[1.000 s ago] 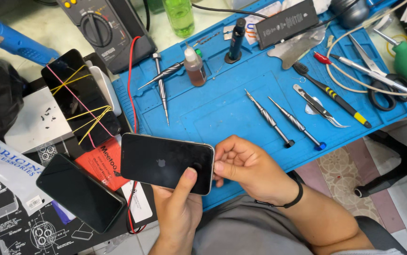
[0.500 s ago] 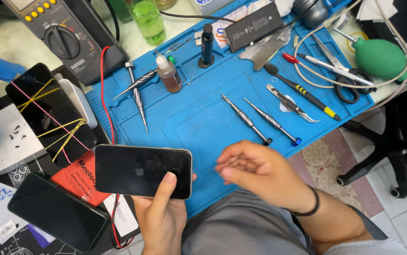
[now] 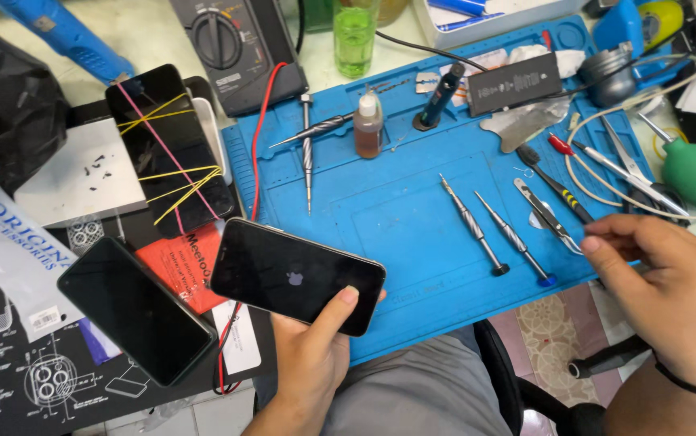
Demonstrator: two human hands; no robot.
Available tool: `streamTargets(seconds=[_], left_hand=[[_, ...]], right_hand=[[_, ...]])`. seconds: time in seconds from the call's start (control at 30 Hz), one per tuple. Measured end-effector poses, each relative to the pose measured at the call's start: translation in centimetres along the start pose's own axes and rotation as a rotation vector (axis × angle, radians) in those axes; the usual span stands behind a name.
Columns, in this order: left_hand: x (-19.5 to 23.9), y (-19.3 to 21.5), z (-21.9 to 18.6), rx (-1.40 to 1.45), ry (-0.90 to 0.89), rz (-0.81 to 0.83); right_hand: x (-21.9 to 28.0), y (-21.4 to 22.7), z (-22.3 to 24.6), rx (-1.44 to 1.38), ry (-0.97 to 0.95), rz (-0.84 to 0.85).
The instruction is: The person holds a smartphone and presses the power button to wake the screen. They then use a small metal tool to press the side buttons and test the touch screen by entering a passcode. The phone is placed on the workbench at the end.
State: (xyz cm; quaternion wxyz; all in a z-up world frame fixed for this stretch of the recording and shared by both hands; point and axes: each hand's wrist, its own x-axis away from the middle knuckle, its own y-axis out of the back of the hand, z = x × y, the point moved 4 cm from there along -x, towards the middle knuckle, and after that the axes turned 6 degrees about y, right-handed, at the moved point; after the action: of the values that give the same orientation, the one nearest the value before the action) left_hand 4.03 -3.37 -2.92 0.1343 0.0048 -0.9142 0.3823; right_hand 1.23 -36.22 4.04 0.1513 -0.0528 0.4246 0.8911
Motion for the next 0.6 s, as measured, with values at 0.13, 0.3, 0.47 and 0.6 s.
streamTargets(seconds=[0.13, 0.3, 0.47, 0.6], left_hand=[[0.0, 0.1, 0.0, -0.022, -0.004, 0.009], [-0.1, 0.0, 0.0, -0.027, 0.010, -0.011], [-0.1, -0.1, -0.3, -0.027, 0.006, 0.037], [0.2, -0.1, -0.2, -0.057, 0.003, 0.059]], right_hand=[[-1.5, -0.3, 2.5, 0.089, 0.175, 0.015], [-4.5, 0.6, 8.2, 0.144, 0.378, -0.171], [-6.4, -1.2, 14.6, 0.159, 0.686, -0.091], [-8.1, -5.7, 18.2, 0.253, 1.052, 0.062]])
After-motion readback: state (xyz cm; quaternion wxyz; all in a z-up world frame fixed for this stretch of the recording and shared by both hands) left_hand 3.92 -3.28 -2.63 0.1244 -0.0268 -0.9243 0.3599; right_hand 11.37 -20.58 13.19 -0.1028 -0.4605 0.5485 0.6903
